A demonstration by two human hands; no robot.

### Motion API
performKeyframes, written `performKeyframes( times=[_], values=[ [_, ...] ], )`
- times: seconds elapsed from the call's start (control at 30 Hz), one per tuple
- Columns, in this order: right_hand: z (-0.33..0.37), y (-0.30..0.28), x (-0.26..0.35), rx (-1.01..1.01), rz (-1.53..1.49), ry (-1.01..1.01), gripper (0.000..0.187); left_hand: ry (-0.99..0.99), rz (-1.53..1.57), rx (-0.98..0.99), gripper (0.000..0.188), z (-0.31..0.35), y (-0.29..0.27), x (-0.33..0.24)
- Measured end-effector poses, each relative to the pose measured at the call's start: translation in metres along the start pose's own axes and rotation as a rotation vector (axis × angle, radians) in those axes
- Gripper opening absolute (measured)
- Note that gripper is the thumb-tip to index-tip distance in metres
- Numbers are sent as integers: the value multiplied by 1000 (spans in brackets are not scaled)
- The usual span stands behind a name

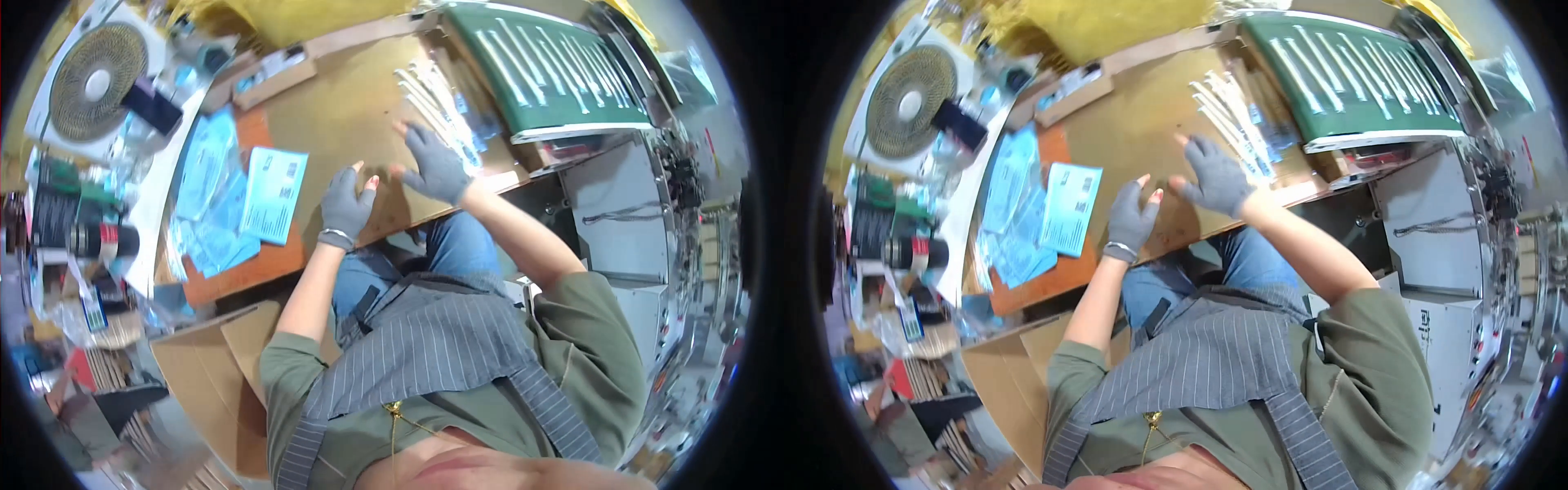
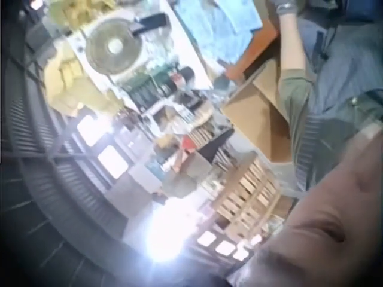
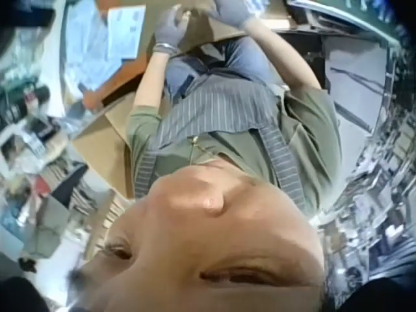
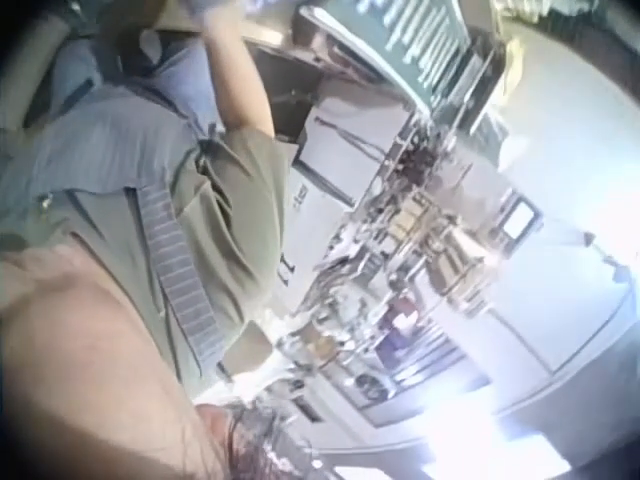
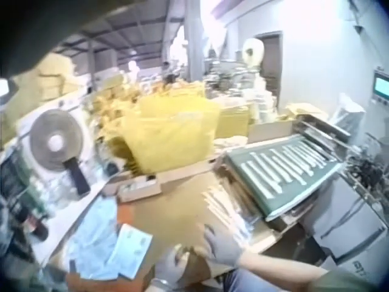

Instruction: Packaging bundles of chopsticks into plastic bags and placing them in a cardboard box.

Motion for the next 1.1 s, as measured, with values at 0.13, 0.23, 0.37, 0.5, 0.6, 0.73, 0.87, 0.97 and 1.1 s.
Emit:
performKeyframes(
  times=[0.13,0.23,0.37,0.5,0.6,0.73,0.87,0.97,1.1],
  values=[
    [-16,-8,-164,-1,462,322,83,125,-259,-72,53,-32,72,-10],
    [109,-10,-309,165,-207,911,73,162,-189,-21,52,-30,129,-40],
    [37,25,-200,-166,213,792,46,29,-232,-110,52,-32,114,-5],
    [-9,89,-140,-330,-521,692,34,-36,-266,-203,57,-58,92,16],
    [0,113,-147,-402,-901,639,32,-84,-270,-189,60,-64,77,31],
    [45,82,-110,-509,-692,523,35,-71,-238,-157,69,-54,62,43],
    [83,33,-44,-303,-102,146,43,-63,-242,-146,72,-54,67,44],
    [106,24,-26,-248,-87,160,42,-70,-196,-137,71,-52,69,38],
    [89,27,-13,-153,5,91,38,-89,-263,-188,66,-50,63,47]
  ],
)
Point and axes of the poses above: each hand's wrist, its own z-axis away from the middle knuckle, its own y-axis out of the palm, x = y × z, the point moved 5 cm from there along -z, towards the middle knuckle, and after that the axes turned 14 degrees about -y, right-handed, at the moved point
